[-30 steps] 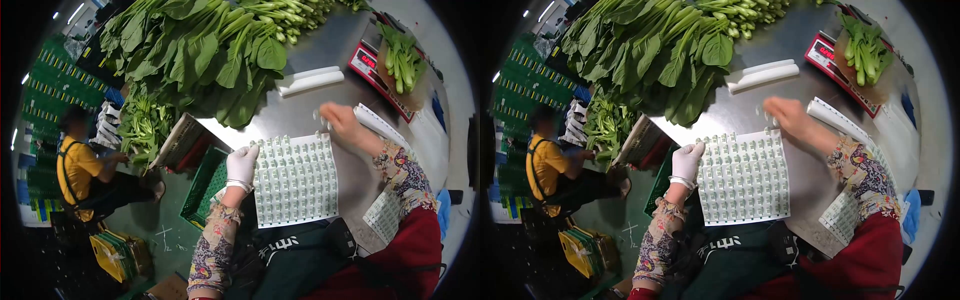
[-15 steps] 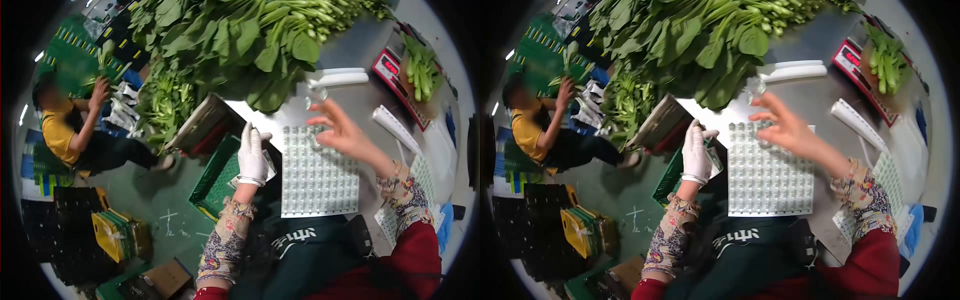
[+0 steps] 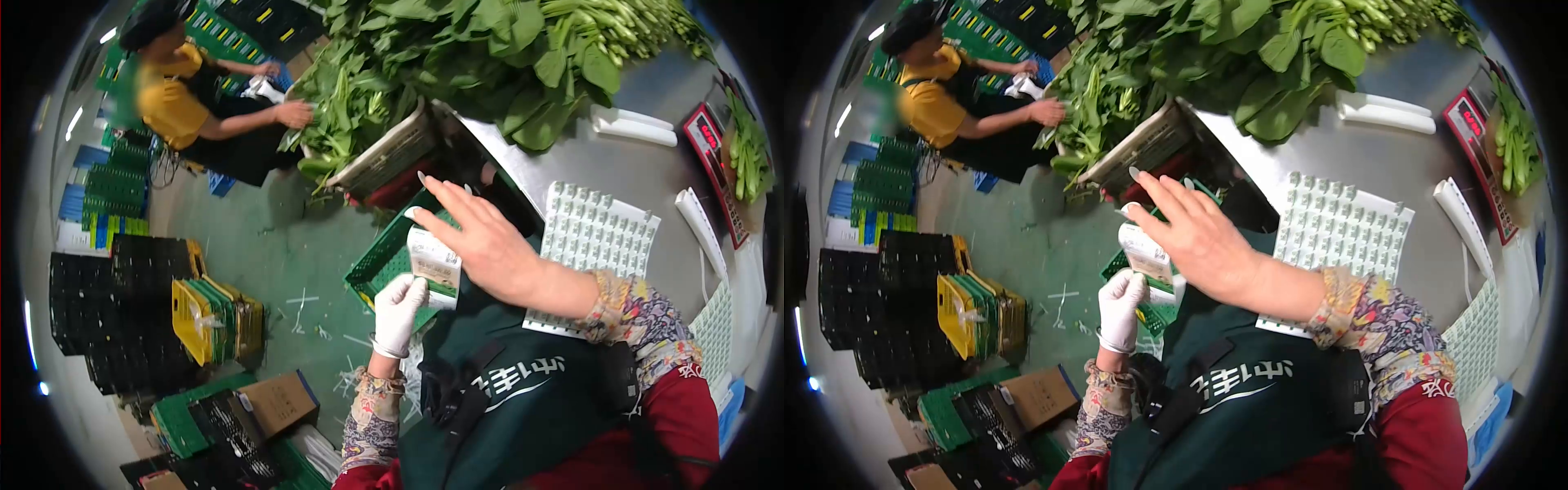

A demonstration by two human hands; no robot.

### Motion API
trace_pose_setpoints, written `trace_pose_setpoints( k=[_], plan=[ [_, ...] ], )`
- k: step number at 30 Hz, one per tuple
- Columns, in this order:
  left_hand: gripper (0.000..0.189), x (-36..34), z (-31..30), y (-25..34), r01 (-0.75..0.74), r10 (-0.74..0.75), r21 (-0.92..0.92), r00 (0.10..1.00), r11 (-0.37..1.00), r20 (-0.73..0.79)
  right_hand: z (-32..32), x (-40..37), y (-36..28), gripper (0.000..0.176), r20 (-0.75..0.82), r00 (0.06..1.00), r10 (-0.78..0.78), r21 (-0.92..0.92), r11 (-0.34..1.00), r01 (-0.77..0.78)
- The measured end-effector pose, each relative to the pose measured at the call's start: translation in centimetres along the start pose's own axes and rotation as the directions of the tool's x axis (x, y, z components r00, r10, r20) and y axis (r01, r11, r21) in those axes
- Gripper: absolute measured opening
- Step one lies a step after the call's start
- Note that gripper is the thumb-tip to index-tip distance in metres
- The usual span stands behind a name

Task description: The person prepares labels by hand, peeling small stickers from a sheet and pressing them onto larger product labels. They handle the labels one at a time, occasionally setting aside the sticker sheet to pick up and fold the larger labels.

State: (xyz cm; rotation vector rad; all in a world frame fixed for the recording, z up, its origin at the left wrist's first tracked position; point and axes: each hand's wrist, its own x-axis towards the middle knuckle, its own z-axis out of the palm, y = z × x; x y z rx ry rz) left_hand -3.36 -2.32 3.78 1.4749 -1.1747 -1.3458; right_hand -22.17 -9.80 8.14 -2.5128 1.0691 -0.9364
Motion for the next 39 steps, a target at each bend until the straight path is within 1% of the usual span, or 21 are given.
trace_pose_setpoints(
  k=[2,4,5,6,8,10,12,14,16,17,20,21,22,24,25,26,29,32,35,38,39],
  plan=[
    [0.020,-1.8,-0.3,0.1,0.113,-0.128,-0.233,0.990,0.966,-0.051,1.0,0.1,0.7,0.040,0.093,0.996,0.017,-0.036,0.999,-0.014],
    [0.019,-2.3,-0.2,1.0,0.080,-0.136,-0.360,0.982,0.930,-0.134,2.4,-0.6,2.8,0.038,0.230,0.956,0.181,-0.043,0.983,-0.176],
    [0.020,-2.3,-0.5,1.1,0.051,-0.114,-0.366,0.982,0.929,-0.154,2.1,-0.3,3.1,0.040,0.285,0.930,0.233,0.229,0.925,-0.303],
    [0.020,-2.1,-0.7,0.8,0.038,-0.103,-0.359,0.981,0.932,-0.162,1.5,0.2,2.8,0.043,0.361,0.894,0.267,0.467,0.777,-0.421],
    [0.021,-2.1,-0.9,0.0,0.027,-0.089,-0.343,0.982,0.939,-0.168,0.5,1.0,0.8,0.047,0.500,0.852,0.159,0.687,0.527,-0.501],
    [0.022,-2.1,-0.7,0.0,0.052,-0.107,-0.321,0.982,0.946,-0.156,0.4,1.3,-1.1,0.048,0.567,0.817,0.104,0.697,0.468,-0.543],
    [0.022,-2.2,-0.4,0.3,0.053,-0.099,-0.279,0.983,0.959,-0.152,1.9,1.0,-1.7,0.054,0.535,0.838,0.111,0.723,0.452,-0.522],
    [0.022,-2.3,-0.4,0.5,0.054,-0.087,-0.284,0.991,0.957,-0.104,2.8,0.6,-1.6,0.060,0.459,0.877,0.142,0.610,0.668,-0.427],
    [0.022,-2.1,-0.7,0.7,0.022,-0.051,-0.250,0.993,0.968,-0.111,2.6,0.6,-1.8,0.064,0.393,0.894,0.216,0.591,0.685,-0.425],
    [0.023,-2.1,-0.8,1.0,0.046,-0.074,-0.382,0.995,0.923,-0.060,2.5,0.8,-1.9,0.066,0.357,0.901,0.245,0.582,0.696,-0.420],
    [0.025,-1.9,-0.1,0.5,-0.044,0.038,-0.390,0.999,0.920,-0.023,2.5,2.0,-2.1,0.073,0.277,0.897,0.344,0.780,0.465,-0.420],
    [0.024,-2.0,-0.6,0.0,0.072,-0.073,-0.285,0.997,0.956,0.008,2.7,2.5,-1.8,0.072,0.268,0.898,0.349,0.869,0.314,-0.382],
    [0.022,-1.8,-0.9,-2.3,0.126,-0.133,-0.345,0.991,0.930,0.004,2.6,2.9,-1.5,0.070,0.231,0.894,0.383,0.855,0.359,-0.375],
    [0.021,-1.5,-1.2,-2.5,0.099,-0.146,-0.270,0.976,0.958,-0.160,2.3,2.9,-0.9,0.070,0.262,0.899,0.352,0.758,0.501,-0.417],
    [0.024,-1.5,-1.2,-2.3,0.130,-0.210,-0.389,0.962,0.912,-0.173,2.3,2.6,-1.3,0.070,0.352,0.886,0.300,0.740,0.491,-0.460],
    [0.024,-1.5,-1.2,-1.7,0.137,-0.225,-0.415,0.959,0.900,-0.172,2.7,1.9,-1.7,0.071,0.463,0.860,0.214,0.712,0.488,-0.504],
    [0.024,-0.8,-1.3,-2.4,0.045,-0.131,-0.318,0.958,0.947,-0.255,4.1,0.4,-2.8,0.069,0.578,0.803,0.143,0.696,0.427,-0.577],
    [0.026,-0.5,-1.2,-1.7,0.013,-0.119,-0.347,0.950,0.938,-0.287,4.8,-0.2,-2.8,0.064,0.584,0.782,0.217,0.695,0.365,-0.620],
    [0.027,-0.4,-0.9,-1.0,0.008,-0.141,-0.406,0.944,0.914,-0.299,4.8,-0.2,-2.6,0.061,0.566,0.794,0.222,0.681,0.417,-0.602],
    [0.026,-0.3,-0.4,-1.4,-0.036,-0.084,-0.370,0.950,0.928,-0.302,4.8,-0.4,-2.8,0.058,0.534,0.824,0.189,0.600,0.603,-0.527],
    [0.024,-0.3,-0.3,-1.4,-0.083,0.028,-0.148,0.938,0.985,-0.346,5.1,-0.6,-2.7,0.063,0.481,0.860,0.170,0.583,0.671,-0.458]
  ],
)
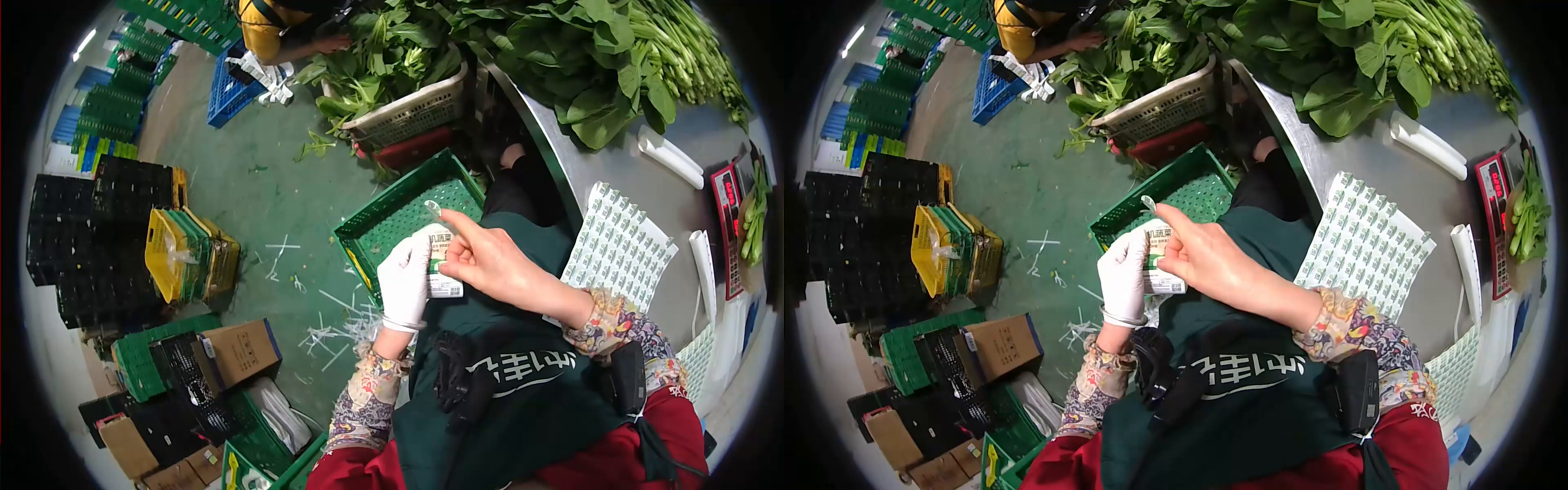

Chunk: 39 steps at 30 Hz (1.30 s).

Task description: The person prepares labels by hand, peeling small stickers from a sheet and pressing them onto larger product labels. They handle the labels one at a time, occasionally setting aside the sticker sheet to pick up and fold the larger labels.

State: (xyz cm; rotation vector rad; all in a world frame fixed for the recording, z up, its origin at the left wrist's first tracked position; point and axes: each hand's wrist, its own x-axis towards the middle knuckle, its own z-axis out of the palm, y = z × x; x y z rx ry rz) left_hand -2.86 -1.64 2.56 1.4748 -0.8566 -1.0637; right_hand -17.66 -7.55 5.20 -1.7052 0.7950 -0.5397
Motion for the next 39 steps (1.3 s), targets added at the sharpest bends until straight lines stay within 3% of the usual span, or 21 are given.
trace_pose_setpoints(
  k=[3,4,7,8,9,11,13,14,15,16,17,20,21,24,25,26,31,32,35,36,39],
  plan=[
    [0.022,-0.2,0.1,0.5,0.040,-0.040,0.115,0.999,0.993,0.000,-0.4,-0.1,-0.2,0.068,-0.070,0.997,-0.031,-0.222,0.975,0.015],
    [0.023,0.1,-0.1,1.2,0.145,-0.147,0.062,0.989,0.987,0.025,-0.8,0.1,0.0,0.072,-0.089,0.996,0.024,-0.229,0.972,-0.044],
    [0.028,0.6,0.2,1.8,0.087,-0.062,-0.149,0.984,0.985,0.168,-1.2,0.7,0.3,0.071,-0.113,0.971,0.209,0.317,0.934,-0.164],
    [0.035,0.6,0.4,1.6,0.057,-0.002,-0.219,0.969,0.974,0.245,-1.5,1.0,0.3,0.064,-0.189,0.962,0.196,0.407,0.907,-0.105],
    [0.029,0.5,0.3,1.4,0.065,-0.039,-0.093,0.966,0.994,0.254,-2.1,1.6,0.4,0.058,-0.268,0.945,0.186,0.486,0.873,-0.034],
    [0.023,0.6,-1.0,-0.7,0.236,-0.230,0.014,0.932,0.972,0.282,-3.3,2.5,0.8,0.048,-0.233,0.944,0.234,0.567,0.821,-0.064],
    [0.021,0.1,-0.8,-1.3,0.274,-0.255,-0.098,0.952,0.957,0.172,-2.9,2.3,1.6,0.030,-0.255,0.934,0.251,0.544,0.835,-0.076],
    [0.021,0.0,-0.6,-1.2,0.286,-0.271,-0.158,0.956,0.945,0.114,-2.5,2.2,1.7,0.025,-0.352,0.928,0.123,0.319,0.948,-0.005],
    [0.023,0.2,-0.8,-1.3,0.182,-0.179,-0.066,0.983,0.981,0.048,-2.0,2.1,1.5,0.020,-0.410,0.912,-0.028,0.067,0.996,0.061],
    [0.023,0.2,-0.8,-1.2,0.207,-0.206,-0.170,0.978,0.963,0.021,-1.8,1.2,1.0,0.018,-0.249,0.940,0.231,0.352,0.926,-0.134],
    [0.023,0.2,-0.6,-0.7,0.226,-0.235,-0.274,0.972,0.935,-0.001,-1.4,0.9,0.4,0.019,-0.097,0.946,0.311,0.453,0.860,-0.236],
    [0.021,0.1,-0.8,-1.5,0.108,-0.114,-0.094,0.992,0.990,-0.059,0.4,0.2,0.4,0.018,-0.050,0.945,0.323,0.397,0.875,-0.278],
    [0.019,0.1,-1.1,-1.6,0.079,-0.077,0.046,0.995,0.996,-0.061,0.4,-0.1,0.4,0.018,-0.077,0.947,0.312,0.318,0.908,-0.273],
    [0.016,0.0,-0.6,-0.2,-0.042,0.065,0.197,0.992,0.980,-0.112,0.5,0.4,-0.2,0.016,-0.099,0.976,0.196,0.005,0.980,-0.197],
    [0.016,0.6,-1.3,-1.4,-0.536,0.586,0.695,0.785,0.479,0.201,0.3,0.6,-0.9,0.016,-0.096,0.965,0.244,-0.049,0.967,-0.250],
    [0.019,0.0,-0.3,-0.8,-0.067,0.091,0.148,0.983,0.987,-0.162,1.0,0.8,0.1,0.015,-0.134,0.964,0.231,0.067,0.972,-0.223],
    [0.017,-0.2,-0.1,0.4,-0.095,0.096,0.018,0.977,0.995,-0.191,1.0,1.2,0.7,0.059,-0.219,0.976,-0.018,-0.289,0.956,-0.047],
    [0.017,-0.3,-0.2,0.9,-0.110,0.103,-0.025,0.973,0.994,-0.206,1.5,1.3,0.6,0.062,-0.272,0.955,-0.117,-0.278,0.960,0.039],
    [0.018,0.1,-1.0,1.5,-0.094,0.090,-0.034,0.989,0.995,-0.120,1.7,1.6,-0.8,0.070,-0.162,0.970,0.184,0.316,0.940,-0.126],
    [0.018,0.0,-0.9,1.0,-0.091,0.078,-0.131,0.992,0.987,-0.104,1.6,1.3,-1.3,0.076,-0.141,0.973,0.183,0.317,0.939,-0.131],
    [0.022,0.1,-0.7,2.0,-0.117,0.107,-0.142,0.992,0.983,-0.073,1.4,1.5,0.0,0.074,-0.182,0.981,0.070,0.308,0.951,-0.011]
  ],
)
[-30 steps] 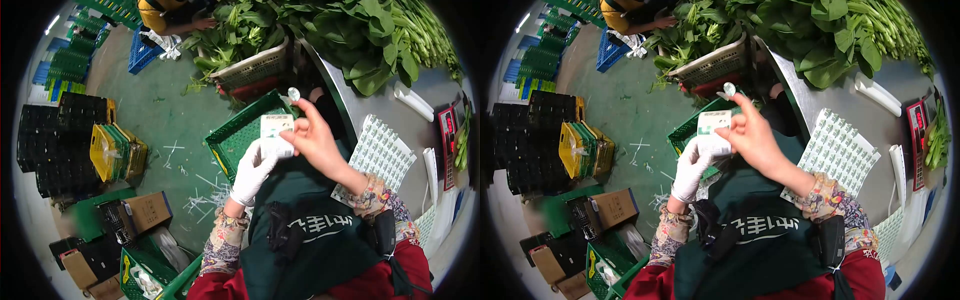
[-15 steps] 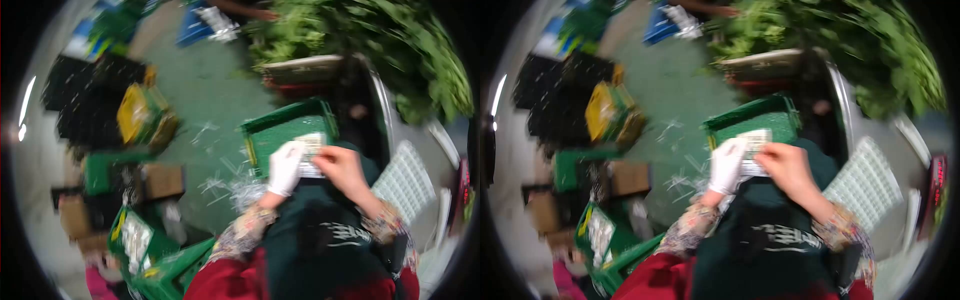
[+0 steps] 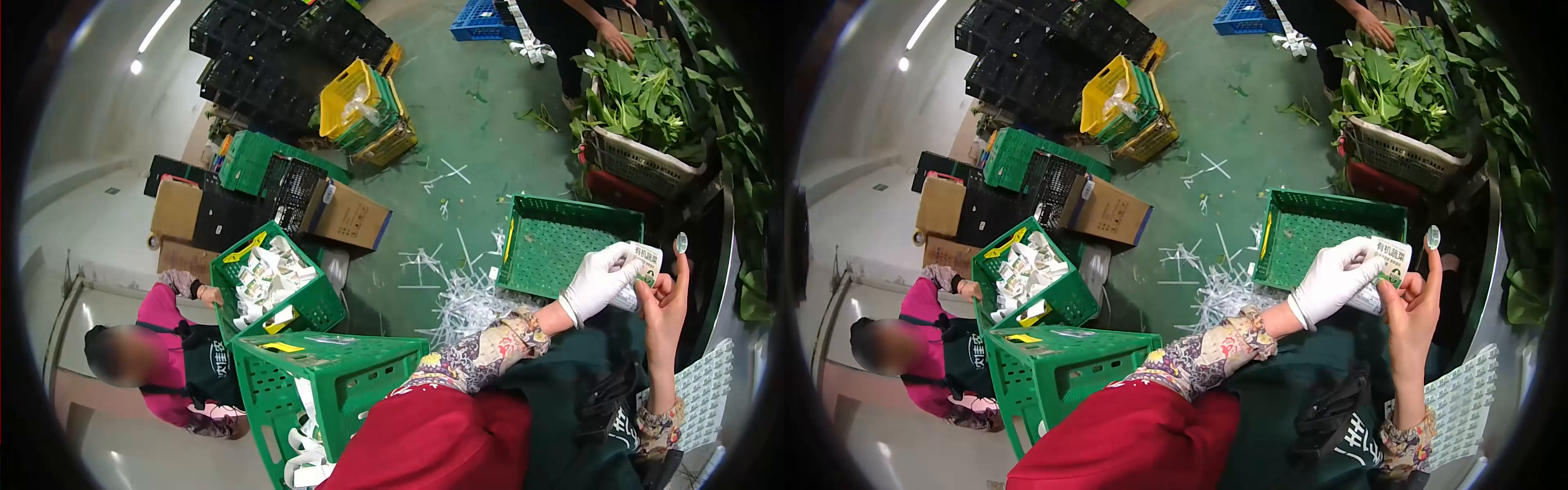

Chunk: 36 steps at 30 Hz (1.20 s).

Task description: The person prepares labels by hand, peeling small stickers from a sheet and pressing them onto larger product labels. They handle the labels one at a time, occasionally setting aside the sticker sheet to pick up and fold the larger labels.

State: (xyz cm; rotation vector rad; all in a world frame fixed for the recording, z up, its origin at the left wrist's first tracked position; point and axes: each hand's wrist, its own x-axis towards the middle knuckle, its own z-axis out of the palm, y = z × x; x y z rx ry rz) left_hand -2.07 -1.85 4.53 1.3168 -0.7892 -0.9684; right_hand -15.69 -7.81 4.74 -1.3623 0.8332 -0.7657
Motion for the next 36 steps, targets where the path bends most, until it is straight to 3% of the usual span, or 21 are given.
trace_pose_setpoints(
  k=[1,4,6,7,8,9,10,11,12,14,17,20,21,26,30,31,34,35,36],
  plan=[
    [0.026,0.0,-0.5,0.8,0.081,-0.103,0.283,0.993,0.956,0.062,0.3,0.2,0.0,0.069,-0.049,0.999,-0.014,0.055,0.998,0.017],
    [0.029,-0.1,-0.7,0.6,0.012,-0.041,0.102,0.958,0.995,0.284,0.5,1.1,-2.4,0.061,-0.146,0.989,0.015,0.178,0.984,0.011],
    [0.029,-0.5,-1.1,0.2,0.270,-0.318,0.181,0.888,0.946,0.334,-0.9,1.4,-2.4,0.053,-0.126,0.992,0.014,0.136,0.991,0.003],
    [0.029,-0.7,-1.3,-0.4,0.230,-0.278,0.189,0.916,0.955,0.290,-1.6,1.6,-2.1,0.048,-0.121,0.993,0.017,0.119,0.993,-0.003],
    [0.029,-0.9,-1.2,-0.7,0.319,-0.333,0.095,0.918,0.943,0.215,-2.0,1.6,-1.6,0.044,-0.099,0.995,0.023,0.115,0.993,-0.012],
    [0.028,-0.6,-1.6,-1.7,0.248,-0.262,0.105,0.954,0.963,0.147,-2.0,1.8,-0.9,0.035,-0.124,0.992,0.028,0.110,0.994,-0.014],
    [0.025,-0.4,-2.2,-2.3,0.077,-0.106,0.252,0.989,0.965,0.102,-2.2,1.7,-0.6,0.028,-0.141,0.990,0.026,0.111,0.994,-0.010],
    [0.022,-0.2,-1.9,-2.1,0.131,-0.141,0.240,0.990,0.962,0.024,-2.4,1.2,-0.6,0.021,-0.045,0.989,0.138,0.135,0.982,-0.130],
    [0.024,-0.1,-1.8,-2.5,0.230,-0.229,0.021,0.973,0.973,-0.022,-2.3,0.6,-0.6,0.019,0.060,0.967,0.246,0.150,0.956,-0.252],
    [0.026,0.2,-2.3,-2.3,0.139,-0.136,0.114,0.990,0.984,-0.028,-1.1,-0.5,-1.2,0.023,0.201,0.922,0.331,0.038,0.938,-0.345],
    [0.027,-0.1,-1.7,-1.4,0.158,-0.154,0.099,0.987,0.982,-0.049,0.1,-1.0,-1.3,0.025,0.234,0.896,0.378,0.007,0.920,-0.391],
    [0.026,-0.4,-1.2,-0.9,0.126,-0.123,0.100,0.992,0.987,-0.034,0.3,-1.2,-1.2,0.026,0.212,0.916,0.339,0.010,0.937,-0.349],
    [0.025,-0.4,-1.1,-1.1,0.186,-0.187,-0.040,0.981,0.982,-0.042,0.2,-1.3,-1.1,0.026,0.200,0.927,0.317,-0.009,0.947,-0.322],
    [0.024,-0.6,-1.0,-1.4,0.044,-0.035,0.093,0.995,0.995,-0.089,0.3,-2.0,-1.3,0.025,0.175,0.958,0.226,-0.107,0.972,-0.210],
    [0.023,-1.4,-0.9,-1.7,-0.002,0.019,0.158,0.994,0.987,-0.106,0.5,-2.1,-0.6,0.022,0.143,0.989,0.025,-0.296,0.955,0.019],
    [0.023,-1.6,-0.8,-1.7,0.001,0.016,0.191,0.996,0.981,-0.088,0.6,-2.2,0.2,0.028,0.094,0.992,-0.080,-0.437,0.892,0.113],
    [0.022,-1.8,-0.1,-1.3,0.010,-0.003,0.150,0.999,0.989,-0.046,0.0,-1.9,-0.6,0.035,0.155,0.981,-0.116,-0.773,0.604,0.194],
    [0.022,-1.8,-0.1,-1.3,0.037,-0.033,0.091,0.998,0.995,-0.053,-0.1,-1.8,-0.6,0.042,0.159,0.985,-0.073,-0.833,0.526,0.173],
    [0.022,-1.7,-0.1,-1.2,0.065,-0.063,0.031,0.996,0.997,-0.060,-0.3,-1.8,-0.6,0.042,0.153,0.987,-0.052,-0.825,0.543,0.156]
  ],
)
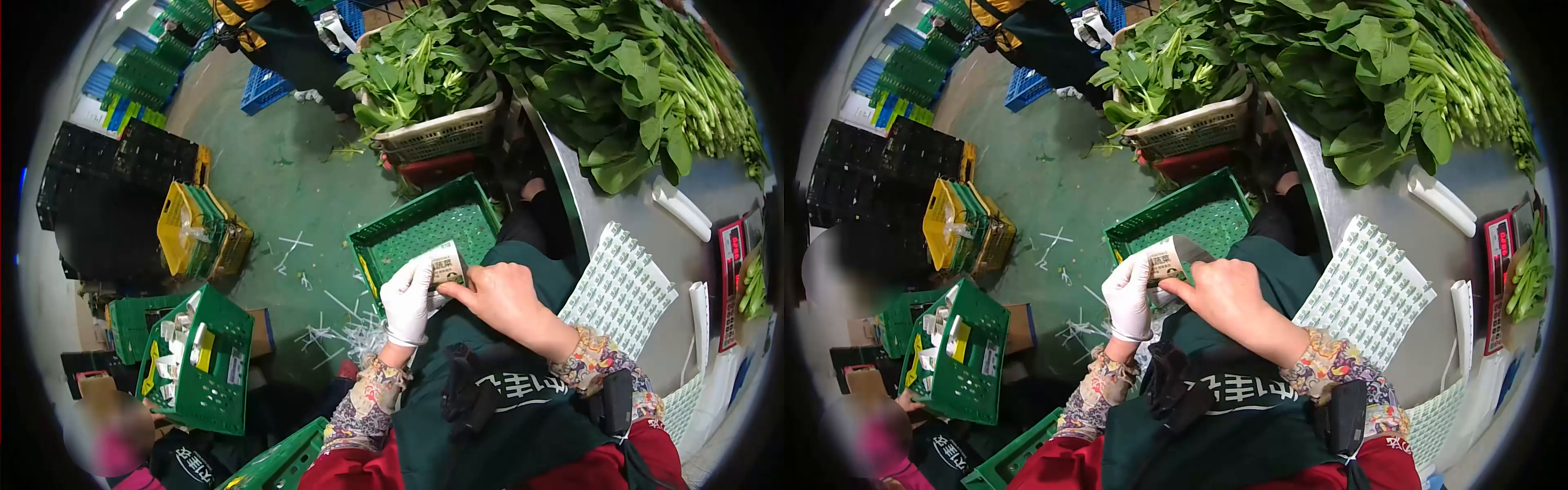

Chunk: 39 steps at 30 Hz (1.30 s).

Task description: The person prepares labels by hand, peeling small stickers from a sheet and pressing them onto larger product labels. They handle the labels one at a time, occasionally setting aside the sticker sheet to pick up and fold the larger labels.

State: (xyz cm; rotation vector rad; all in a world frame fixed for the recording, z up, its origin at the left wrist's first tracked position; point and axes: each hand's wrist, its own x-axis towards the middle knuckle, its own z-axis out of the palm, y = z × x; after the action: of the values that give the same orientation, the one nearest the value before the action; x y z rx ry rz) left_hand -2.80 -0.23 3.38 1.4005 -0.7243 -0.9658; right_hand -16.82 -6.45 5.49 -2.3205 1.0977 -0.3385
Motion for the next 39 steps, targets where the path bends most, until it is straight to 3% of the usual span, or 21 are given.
trace_pose_setpoints(
  k=[2,3,4,5,6,7,9,10,12,14,16,19,20,23,24,27,28,29,32,36,39],
  plan=[
    [0.022,0.2,-0.2,0.1,-0.005,0.005,0.028,1.000,1.000,0.029,-0.5,0.0,0.3,0.043,0.036,0.999,0.026,0.040,0.999,-0.028],
    [0.022,0.3,0.0,0.1,-0.012,0.010,0.061,0.999,0.998,0.032,-0.5,0.0,0.3,0.041,0.006,1.000,-0.016,0.196,0.980,0.014],
    [0.022,0.3,0.1,0.0,-0.020,0.018,0.101,1.000,0.995,0.023,0.7,0.1,0.9,0.035,-0.225,0.965,-0.133,0.284,0.939,0.196],
    [0.021,0.2,0.4,0.3,0.068,-0.070,0.069,0.997,0.995,0.023,0.6,0.3,0.7,0.030,-0.211,0.972,-0.102,0.408,0.895,0.182],
    [0.019,0.5,0.0,-0.9,-0.006,-0.001,0.102,0.998,0.995,0.066,0.3,0.8,0.3,0.026,-0.187,0.979,-0.079,0.533,0.829,0.168],
    [0.020,0.8,-0.3,-1.6,-0.154,0.129,0.247,0.985,0.957,0.116,0.3,0.7,0.6,0.022,-0.093,0.996,0.009,0.595,0.802,0.049],
    [0.018,1.4,0.3,-0.4,-0.316,0.278,0.190,0.939,0.929,0.204,-0.6,0.6,0.7,0.018,0.090,0.984,0.153,0.695,0.698,-0.172],
    [0.024,1.2,0.2,0.1,-0.248,0.210,0.146,0.949,0.958,0.233,-1.3,0.6,0.5,0.018,0.180,0.959,0.217,0.731,0.623,-0.278],
    [0.028,2.5,-0.4,-0.3,-0.288,0.237,0.191,0.939,0.939,0.248,-0.5,0.6,1.4,0.019,0.135,0.972,0.193,0.805,0.551,-0.221],
    [0.029,4.7,-1.8,-1.1,-0.164,0.126,0.162,0.967,0.973,0.223,-0.6,0.8,1.5,0.021,0.097,0.971,0.218,0.844,0.499,-0.197],
    [0.028,7.0,-3.5,-0.9,-0.055,-0.011,0.320,0.980,0.946,0.200,-1.6,0.9,0.8,0.021,0.085,0.962,0.258,0.889,0.416,-0.190],
    [0.031,7.5,-10.0,-6.4,-0.270,-0.117,0.733,0.896,0.625,0.429,-1.9,0.7,1.5,0.021,0.021,0.956,0.294,0.913,0.383,-0.138],
    [0.028,5.7,-11.2,-5.7,-0.222,-0.255,0.825,0.882,0.519,0.397,-2.0,0.7,1.6,0.021,-0.001,0.952,0.306,0.928,0.355,-0.114],
    [0.029,-0.4,-17.4,-10.7,-0.330,-0.315,0.855,0.827,0.400,0.466,-2.3,1.1,2.0,0.020,-0.047,0.938,0.344,0.951,0.303,-0.063],
    [0.028,-2.7,-18.7,-11.2,-0.376,-0.407,0.880,0.784,0.289,0.469,-2.2,1.3,2.7,0.020,-0.053,0.943,0.328,0.947,0.317,-0.058],
    [0.037,-8.3,-20.8,-8.0,-0.222,-0.614,0.911,0.681,0.347,0.400,-2.8,1.6,3.2,0.022,-0.048,0.934,0.354,0.941,0.330,-0.077],
    [0.036,-9.7,-22.2,-8.6,-0.196,-0.768,0.956,0.570,0.220,0.293,-2.9,1.6,3.5,0.022,-0.056,0.937,0.345,0.940,0.335,-0.067],
    [0.032,-11.6,-24.8,-10.4,-0.164,-0.742,0.935,0.572,0.314,0.350,-3.0,1.5,3.8,0.022,-0.063,0.936,0.346,0.939,0.339,-0.062],
    [0.036,-14.4,-26.9,-8.7,0.008,-0.890,0.976,0.411,0.219,0.196,-2.7,1.4,4.2,0.021,-0.066,0.926,0.372,0.946,0.319,-0.060],
    [0.049,-20.3,-33.0,-12.6,0.022,-0.965,0.967,-0.062,0.254,0.255,-2.8,1.4,5.2,0.021,-0.066,0.911,0.407,0.942,0.327,-0.079],
    [0.049,-21.0,-32.8,-11.1,0.157,-0.975,0.983,-0.185,0.097,0.126,-2.7,1.7,5.2,0.021,-0.067,0.915,0.399,0.937,0.339,-0.079]
  ],
)
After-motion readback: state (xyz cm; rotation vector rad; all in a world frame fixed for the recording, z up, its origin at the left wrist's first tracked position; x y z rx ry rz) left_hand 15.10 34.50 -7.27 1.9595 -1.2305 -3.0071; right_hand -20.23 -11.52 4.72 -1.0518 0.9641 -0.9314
